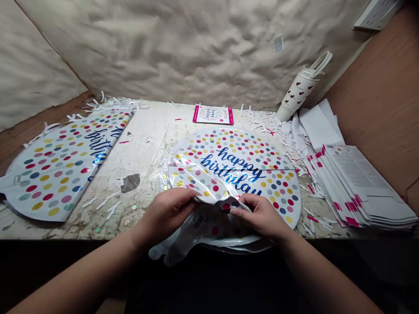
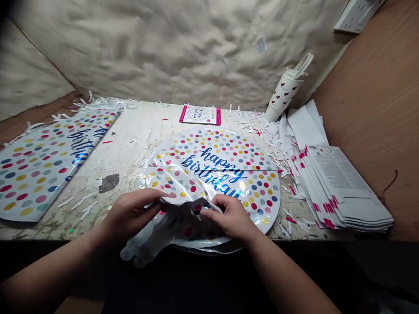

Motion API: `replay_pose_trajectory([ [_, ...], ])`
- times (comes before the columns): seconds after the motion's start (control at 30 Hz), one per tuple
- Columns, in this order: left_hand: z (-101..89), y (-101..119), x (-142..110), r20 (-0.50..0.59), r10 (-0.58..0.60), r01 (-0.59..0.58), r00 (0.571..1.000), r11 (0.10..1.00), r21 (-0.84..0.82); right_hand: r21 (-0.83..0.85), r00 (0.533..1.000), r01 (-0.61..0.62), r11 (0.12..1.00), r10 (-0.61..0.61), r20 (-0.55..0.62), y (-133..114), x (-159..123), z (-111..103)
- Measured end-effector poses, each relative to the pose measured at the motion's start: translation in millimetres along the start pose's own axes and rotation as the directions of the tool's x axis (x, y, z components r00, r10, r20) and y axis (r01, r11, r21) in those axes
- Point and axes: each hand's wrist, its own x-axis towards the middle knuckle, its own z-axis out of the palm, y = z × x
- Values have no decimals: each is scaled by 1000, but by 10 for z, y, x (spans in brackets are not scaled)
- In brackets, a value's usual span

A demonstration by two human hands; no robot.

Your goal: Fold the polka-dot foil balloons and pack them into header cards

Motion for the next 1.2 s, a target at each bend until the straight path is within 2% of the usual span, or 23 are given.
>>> replay_pose_trajectory([
  [0.1, 71, -74, -120, -122, 168, -170, 978, 985, -4, 266, 997, 10, 964, 10, -72, 62, 58, 6],
  [0.17, 63, -117, -220, -120, 240, -242, 963, 970, -8, 486, 982, -13, 874, 102, -158, 92, 86, 4],
  [0.2, 33, -135, -271, -76, 242, -243, 967, 970, 0, 571, 973, -31, 820, 156, -171, 101, 96, 2],
  [0.27, -78, -161, -356, 81, 188, -188, 979, 982, -7, 663, 964, -69, 745, 222, -149, 107, 103, -1],
  [0.33, -219, -166, -395, 228, 96, -94, 969, 995, -22, 663, 969, -64, 745, 205, -137, 105, 95, 4],
  [0.37, -282, -160, -389, 222, 40, -42, 974, 999, 5, 636, 975, -48, 770, 176, -139, 104, 86, 11],
  [0.4, -326, -150, -363, 149, -22, 13, 989, 998, 63, 589, 980, -23, 808, 136, -147, 102, 74, 21],
  [0.43, -347, -139, -318, 29, -73, 68, 997, 987, 147, 519, 983, 13, 855, 84, -163, 100, 60, 32],
  [0.5, -308, -140, -186, -225, -91, 160, 970, 938, 308, 314, 980, 107, 943, -47, -192, 93, 26, 51],
  [0.53, -256, -164, -112, -281, -74, 177, 957, 915, 362, 198, 975, 152, 968, -115, -190, 90, 6, 58],
  [0.6, -133, -285, 17, -233, -79, 175, 969, 886, 428, -10, 961, 235, 972, -234, -147, 85, -39, 59],
  [0.67, -56, -484, 81, -193, -204, 273, 960, 841, 468, -149, 938, 319, 936, -334, -92, 89, -85, 48],
  [0.73, -69, -680, 70, -279, -366, 459, 888, 745, 484, -222, 899, 410, 885, -434, -69, 100, -124, 38],
  [0.77, -101, -745, 48, -324, -401, 514, 857, 708, 484, -248, 877, 449, 858, -477, -64, 104, -140, 43],
  [0.8, -139, -778, 25, -333, -395, 516, 856, 703, 490, -278, 856, 483, 831, -515, -51, 107, -154, 59],
  [0.83, -174, -777, 8, -295, -347, 454, 890, 734, 506, -318, 834, 516, 795, -552, -25, 107, -169, 88],
  [0.9, -205, -704, 5, -113, -157, 193, 981, 833, 518, -441, 781, 584, 681, -620, 77, 109, -207, 179],
  [0.93, -198, -656, 19, -2, -58, 52, 998, 865, 499, -518, 754, 608, 602, -642, 138, 118, -231, 230],
  [0.97, -178, -616, 38, 106, 20, -67, 994, 885, 461, -600, 740, 607, 520, -645, 189, 137, -260, 273],
  [1.03, -112, -586, 70, 301, 102, -210, 948, 913, 350, -761, 768, 519, 389, -604, 215, 212, -321, 292],
  [1.1, -35, -617, 73, 435, 117, -238, 893, 942, 235, -878, 835, 332, 344, -540, 104, 326, -378, 178],
  [1.13, 2, -640, 63, 453, 108, -218, 885, 956, 198, -912, 862, 217, 348, -507, 11, 385, -402, 74],
  [1.2, 65, -669, 35, 424, 93, -170, 901, 974, 147, -935, 876, 6, 356, -453, -167, 475, -443, -179],
])
